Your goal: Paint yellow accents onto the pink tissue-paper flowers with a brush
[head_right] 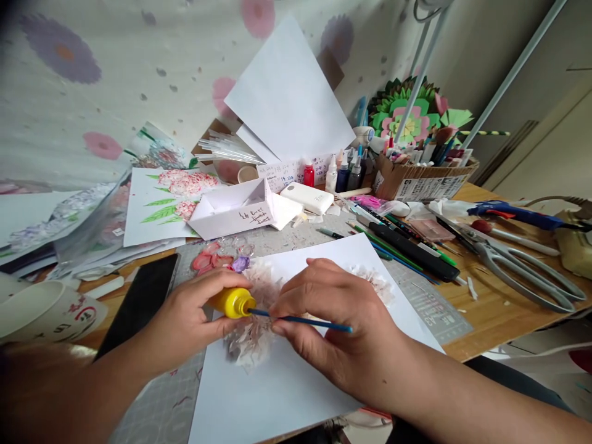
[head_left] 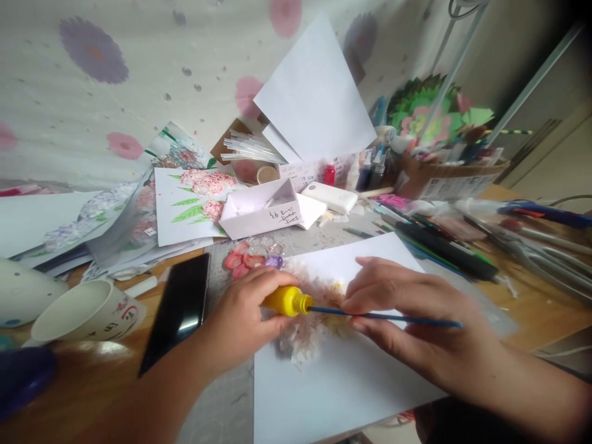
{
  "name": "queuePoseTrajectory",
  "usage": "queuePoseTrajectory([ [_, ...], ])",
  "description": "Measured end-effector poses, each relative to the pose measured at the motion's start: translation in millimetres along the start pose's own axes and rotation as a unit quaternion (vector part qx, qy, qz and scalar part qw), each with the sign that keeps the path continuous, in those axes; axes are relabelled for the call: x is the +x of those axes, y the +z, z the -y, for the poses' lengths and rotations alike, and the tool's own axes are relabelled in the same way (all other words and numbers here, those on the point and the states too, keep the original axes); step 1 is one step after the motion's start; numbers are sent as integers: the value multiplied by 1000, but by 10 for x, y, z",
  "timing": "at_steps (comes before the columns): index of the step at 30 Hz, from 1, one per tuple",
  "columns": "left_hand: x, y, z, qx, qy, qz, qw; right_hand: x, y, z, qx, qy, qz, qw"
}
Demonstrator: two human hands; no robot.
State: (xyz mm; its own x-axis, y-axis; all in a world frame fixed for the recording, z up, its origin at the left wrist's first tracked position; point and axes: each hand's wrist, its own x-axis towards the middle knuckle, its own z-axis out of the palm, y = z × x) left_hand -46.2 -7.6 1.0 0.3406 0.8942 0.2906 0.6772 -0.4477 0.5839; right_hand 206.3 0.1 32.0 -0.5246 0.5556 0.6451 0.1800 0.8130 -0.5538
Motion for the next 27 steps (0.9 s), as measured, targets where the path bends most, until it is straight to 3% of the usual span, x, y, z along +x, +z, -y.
queuePoseTrajectory([
  [7, 20, -7, 25, -7, -22, -1, 1000, -4, -120, -68, -26, 64, -53, 996],
  [15, 12, -6, 48, -16, -26, -1, 1000, 40, -185, -105, -18, 81, -73, 994],
  [21, 24, 19, 120, -9, -9, -23, 1000, -95, -270, -226, -48, 117, -109, 986],
  [27, 25, 29, 165, -10, 1, -36, 999, -86, -295, -250, -104, 77, -12, 992],
])
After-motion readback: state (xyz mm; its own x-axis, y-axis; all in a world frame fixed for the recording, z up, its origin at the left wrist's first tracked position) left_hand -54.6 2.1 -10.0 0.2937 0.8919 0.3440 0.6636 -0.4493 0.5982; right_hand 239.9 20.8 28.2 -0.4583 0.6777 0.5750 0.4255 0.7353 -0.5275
